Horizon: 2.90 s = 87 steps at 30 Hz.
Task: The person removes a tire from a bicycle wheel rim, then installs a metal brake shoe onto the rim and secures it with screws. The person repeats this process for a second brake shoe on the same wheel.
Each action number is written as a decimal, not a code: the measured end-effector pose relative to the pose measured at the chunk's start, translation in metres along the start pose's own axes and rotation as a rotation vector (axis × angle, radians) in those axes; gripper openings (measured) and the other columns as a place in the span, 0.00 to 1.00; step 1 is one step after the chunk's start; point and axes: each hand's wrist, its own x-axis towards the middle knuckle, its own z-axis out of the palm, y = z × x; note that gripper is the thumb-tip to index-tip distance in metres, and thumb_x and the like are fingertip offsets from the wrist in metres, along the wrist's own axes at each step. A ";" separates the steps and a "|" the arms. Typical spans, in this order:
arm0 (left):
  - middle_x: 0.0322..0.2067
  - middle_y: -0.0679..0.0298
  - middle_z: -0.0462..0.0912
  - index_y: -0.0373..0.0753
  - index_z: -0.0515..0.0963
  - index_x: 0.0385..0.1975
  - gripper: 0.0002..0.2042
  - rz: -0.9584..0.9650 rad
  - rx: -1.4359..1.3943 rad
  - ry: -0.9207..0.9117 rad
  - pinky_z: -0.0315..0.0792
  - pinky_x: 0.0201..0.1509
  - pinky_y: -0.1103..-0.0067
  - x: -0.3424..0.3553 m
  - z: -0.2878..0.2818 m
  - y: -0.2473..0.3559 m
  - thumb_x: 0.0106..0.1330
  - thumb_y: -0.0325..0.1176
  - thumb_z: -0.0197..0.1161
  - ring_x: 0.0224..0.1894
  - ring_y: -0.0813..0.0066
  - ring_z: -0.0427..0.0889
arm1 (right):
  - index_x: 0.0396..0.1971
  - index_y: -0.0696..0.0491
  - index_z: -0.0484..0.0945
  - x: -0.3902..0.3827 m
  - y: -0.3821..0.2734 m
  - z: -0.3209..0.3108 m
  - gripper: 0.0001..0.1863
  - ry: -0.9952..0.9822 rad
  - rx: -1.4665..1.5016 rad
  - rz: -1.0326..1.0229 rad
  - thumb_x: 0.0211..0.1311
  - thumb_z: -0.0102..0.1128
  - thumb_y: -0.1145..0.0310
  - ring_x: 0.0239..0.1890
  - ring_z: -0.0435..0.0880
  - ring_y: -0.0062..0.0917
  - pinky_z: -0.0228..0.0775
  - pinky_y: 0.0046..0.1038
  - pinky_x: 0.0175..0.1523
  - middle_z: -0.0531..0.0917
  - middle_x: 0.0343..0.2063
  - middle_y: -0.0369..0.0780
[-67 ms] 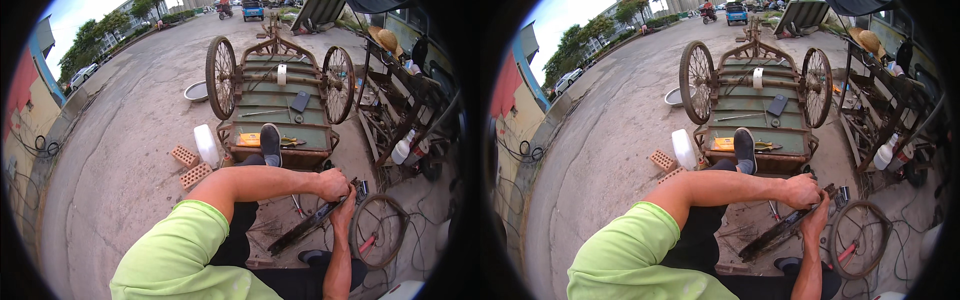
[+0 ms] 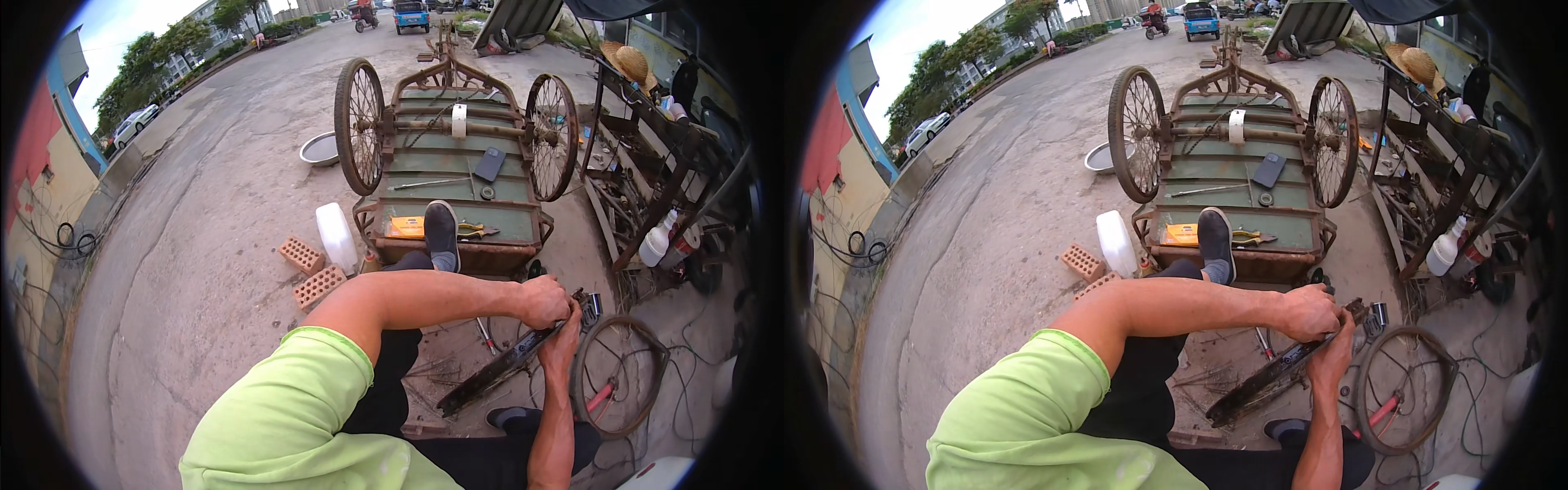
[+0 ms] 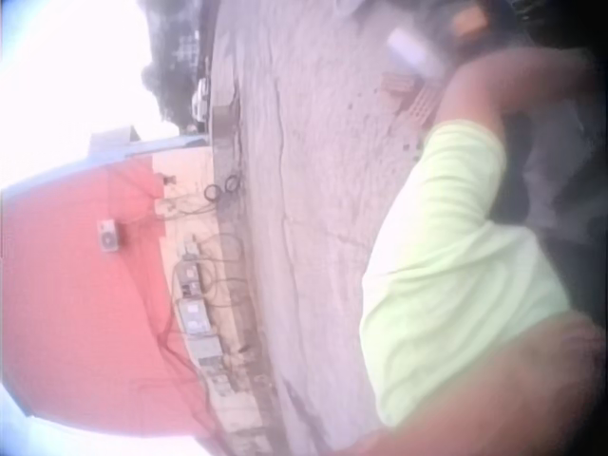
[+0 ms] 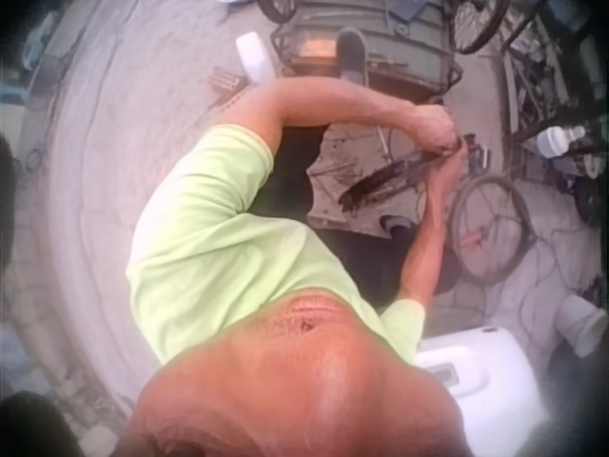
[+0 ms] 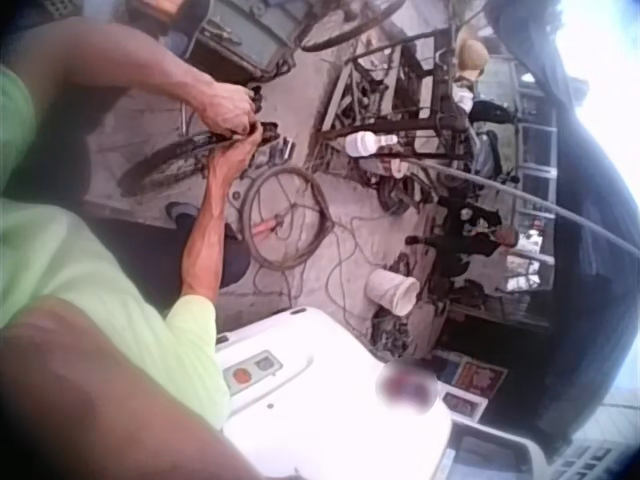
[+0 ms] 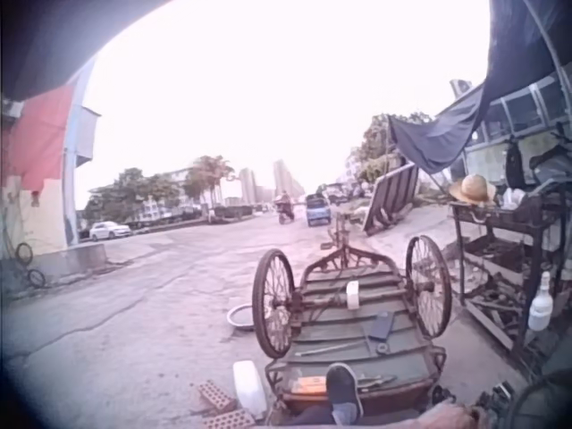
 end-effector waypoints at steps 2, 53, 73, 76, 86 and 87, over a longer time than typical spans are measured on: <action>0.39 0.61 0.89 0.43 0.89 0.36 0.11 -0.040 -0.020 -0.034 0.74 0.57 0.61 0.003 0.007 0.002 0.56 0.37 0.70 0.50 0.57 0.86 | 0.71 0.55 0.67 0.002 0.004 0.002 0.37 0.025 -0.016 -0.036 0.61 0.67 0.75 0.63 0.80 0.53 0.71 0.44 0.66 0.81 0.61 0.55; 0.38 0.55 0.88 0.37 0.88 0.34 0.11 0.018 -0.030 -0.014 0.79 0.51 0.59 -0.002 0.017 -0.002 0.53 0.34 0.69 0.45 0.51 0.88 | 0.75 0.49 0.62 -0.003 0.003 0.008 0.41 -0.029 -0.022 0.010 0.61 0.69 0.72 0.61 0.82 0.56 0.74 0.46 0.63 0.83 0.59 0.56; 0.44 0.50 0.90 0.32 0.86 0.50 0.18 -0.322 -0.533 -0.043 0.79 0.55 0.64 -0.024 -0.029 -0.016 0.71 0.42 0.70 0.48 0.53 0.88 | 0.72 0.51 0.66 0.004 0.016 -0.019 0.39 0.021 0.055 0.110 0.61 0.74 0.67 0.48 0.88 0.49 0.77 0.45 0.55 0.86 0.46 0.52; 0.42 0.46 0.89 0.31 0.83 0.56 0.28 -0.364 -0.573 -0.166 0.79 0.53 0.63 -0.023 -0.026 -0.001 0.70 0.52 0.72 0.46 0.52 0.88 | 0.74 0.51 0.64 0.005 0.014 -0.028 0.44 -0.043 0.065 0.139 0.58 0.76 0.64 0.54 0.88 0.49 0.78 0.43 0.58 0.85 0.54 0.52; 0.47 0.39 0.87 0.26 0.70 0.67 0.46 -0.442 -0.600 -0.230 0.78 0.58 0.61 -0.024 -0.006 0.015 0.62 0.60 0.76 0.53 0.46 0.88 | 0.75 0.53 0.65 0.003 0.044 -0.043 0.43 0.042 0.156 0.173 0.59 0.71 0.73 0.39 0.87 0.26 0.82 0.32 0.47 0.85 0.53 0.47; 0.47 0.38 0.87 0.26 0.70 0.66 0.45 -0.452 -0.608 -0.252 0.78 0.58 0.61 -0.023 -0.008 0.016 0.63 0.60 0.76 0.52 0.47 0.88 | 0.75 0.53 0.65 0.003 0.049 -0.047 0.42 0.052 0.159 0.220 0.59 0.71 0.74 0.38 0.87 0.25 0.82 0.32 0.47 0.85 0.53 0.46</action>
